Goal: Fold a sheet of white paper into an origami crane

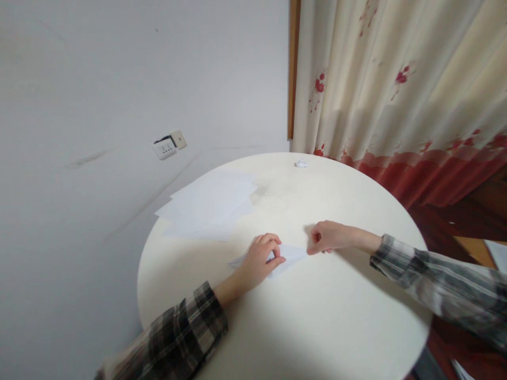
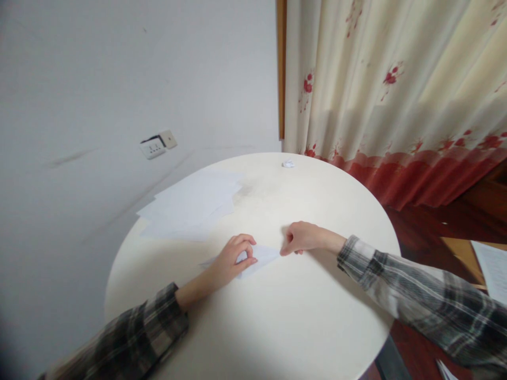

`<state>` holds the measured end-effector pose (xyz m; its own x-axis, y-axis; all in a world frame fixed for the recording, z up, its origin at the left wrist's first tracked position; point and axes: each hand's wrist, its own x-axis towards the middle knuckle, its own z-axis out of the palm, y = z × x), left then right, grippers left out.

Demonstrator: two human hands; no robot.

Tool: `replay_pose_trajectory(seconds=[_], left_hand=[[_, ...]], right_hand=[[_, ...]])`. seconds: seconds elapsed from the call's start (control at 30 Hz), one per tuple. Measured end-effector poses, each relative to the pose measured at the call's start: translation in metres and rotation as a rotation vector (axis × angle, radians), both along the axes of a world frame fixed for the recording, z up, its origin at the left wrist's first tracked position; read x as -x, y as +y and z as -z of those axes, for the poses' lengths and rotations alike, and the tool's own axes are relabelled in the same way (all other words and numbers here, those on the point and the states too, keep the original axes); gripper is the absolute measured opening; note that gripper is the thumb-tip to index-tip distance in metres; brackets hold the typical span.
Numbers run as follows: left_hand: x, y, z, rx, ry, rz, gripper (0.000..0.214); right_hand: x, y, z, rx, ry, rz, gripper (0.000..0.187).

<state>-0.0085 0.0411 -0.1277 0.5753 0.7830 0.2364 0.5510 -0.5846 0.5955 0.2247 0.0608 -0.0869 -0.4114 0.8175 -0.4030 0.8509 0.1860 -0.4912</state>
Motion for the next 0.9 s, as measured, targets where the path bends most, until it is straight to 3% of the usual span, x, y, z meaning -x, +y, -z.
replay_pose_trajectory(seconds=[0.9], left_hand=[[0.002,-0.003,0.002,0.013,0.015,0.001,0.016]], right_hand=[[0.02,-0.003,-0.005,-0.044,-0.175,0.015,0.037]])
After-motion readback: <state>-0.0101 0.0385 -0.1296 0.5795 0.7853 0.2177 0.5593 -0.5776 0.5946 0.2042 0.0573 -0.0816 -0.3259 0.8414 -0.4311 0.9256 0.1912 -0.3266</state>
